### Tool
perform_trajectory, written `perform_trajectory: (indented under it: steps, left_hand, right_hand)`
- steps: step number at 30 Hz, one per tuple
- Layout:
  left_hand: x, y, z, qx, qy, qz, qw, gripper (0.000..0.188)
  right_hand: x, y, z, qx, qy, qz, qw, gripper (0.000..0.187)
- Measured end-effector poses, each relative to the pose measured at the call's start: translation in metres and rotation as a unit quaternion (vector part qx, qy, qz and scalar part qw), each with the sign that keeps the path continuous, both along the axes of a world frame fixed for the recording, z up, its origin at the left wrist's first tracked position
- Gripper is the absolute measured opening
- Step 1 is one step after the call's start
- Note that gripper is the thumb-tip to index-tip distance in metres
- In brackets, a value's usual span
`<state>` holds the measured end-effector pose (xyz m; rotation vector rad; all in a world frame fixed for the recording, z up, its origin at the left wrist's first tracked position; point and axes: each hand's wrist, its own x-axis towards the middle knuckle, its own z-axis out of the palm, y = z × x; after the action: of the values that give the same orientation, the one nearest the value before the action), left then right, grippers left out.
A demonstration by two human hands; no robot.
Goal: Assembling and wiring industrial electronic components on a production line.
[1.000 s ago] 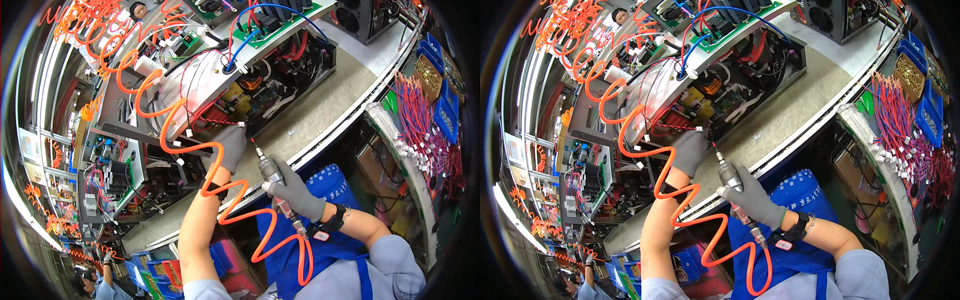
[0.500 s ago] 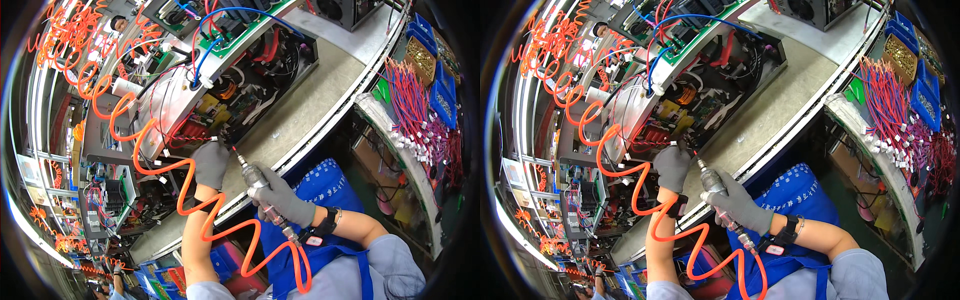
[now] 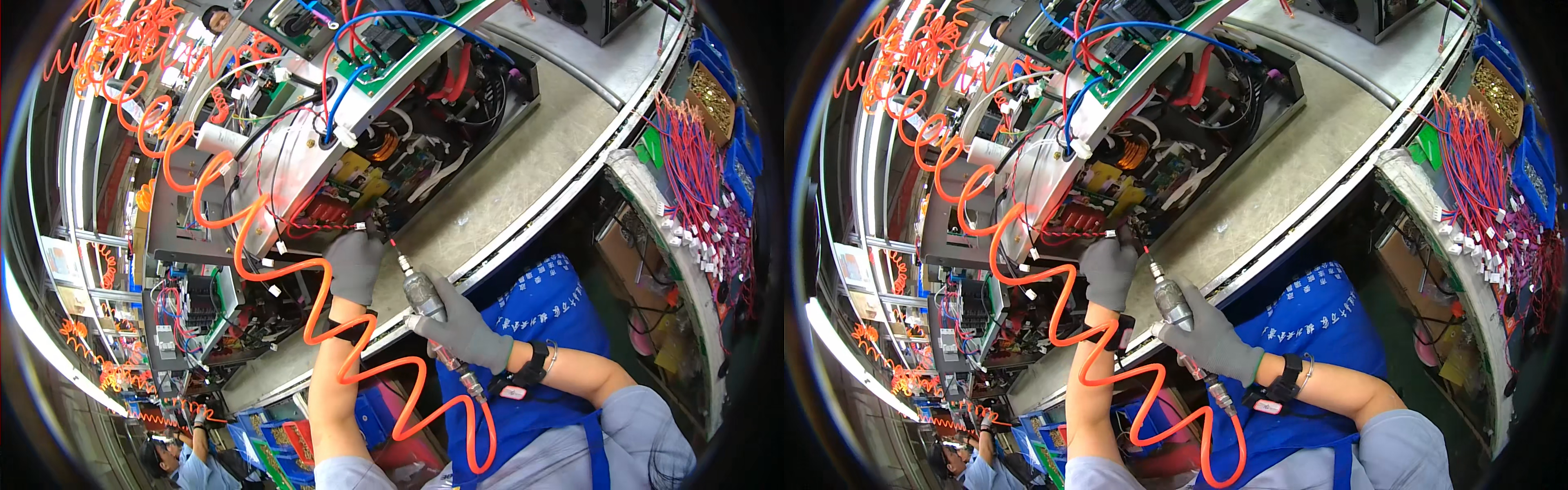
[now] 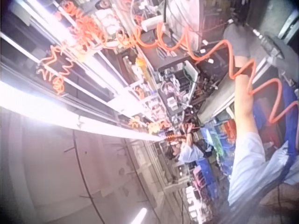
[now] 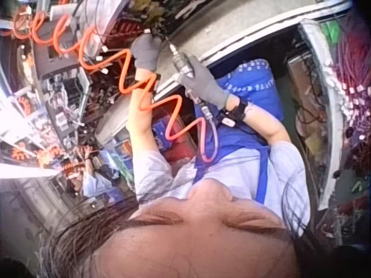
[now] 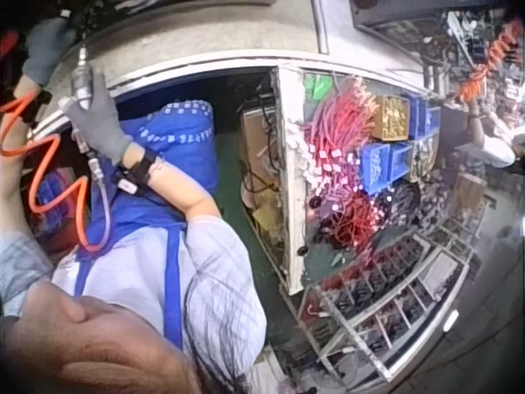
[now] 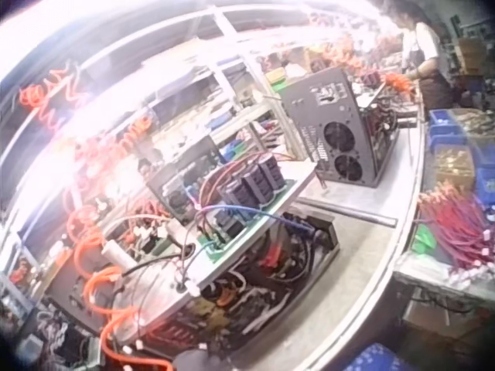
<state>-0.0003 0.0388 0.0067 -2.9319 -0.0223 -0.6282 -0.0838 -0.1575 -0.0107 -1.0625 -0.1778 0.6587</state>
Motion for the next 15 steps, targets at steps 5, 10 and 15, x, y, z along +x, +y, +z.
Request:
perform_trajectory:
  steps: [5,10,15]
  left_hand:
    - [0.0,0.003,-0.004,-0.026,-0.025,-0.006,0.999,0.04]
    - [0.001,0.0,-0.002,-0.051,0.004,-0.005,0.999,0.039]
    - [0.001,-0.001,-0.003,-0.054,-0.031,-0.007,0.998,0.041]
  right_hand:
    - [-0.005,0.006,-0.004,0.001,0.019,0.006,1.0,0.079]
    - [-0.005,0.012,-0.004,0.015,0.012,-0.002,1.0,0.08]
    - [-0.004,0.012,-0.007,-0.034,-0.063,-0.019,0.997,0.082]
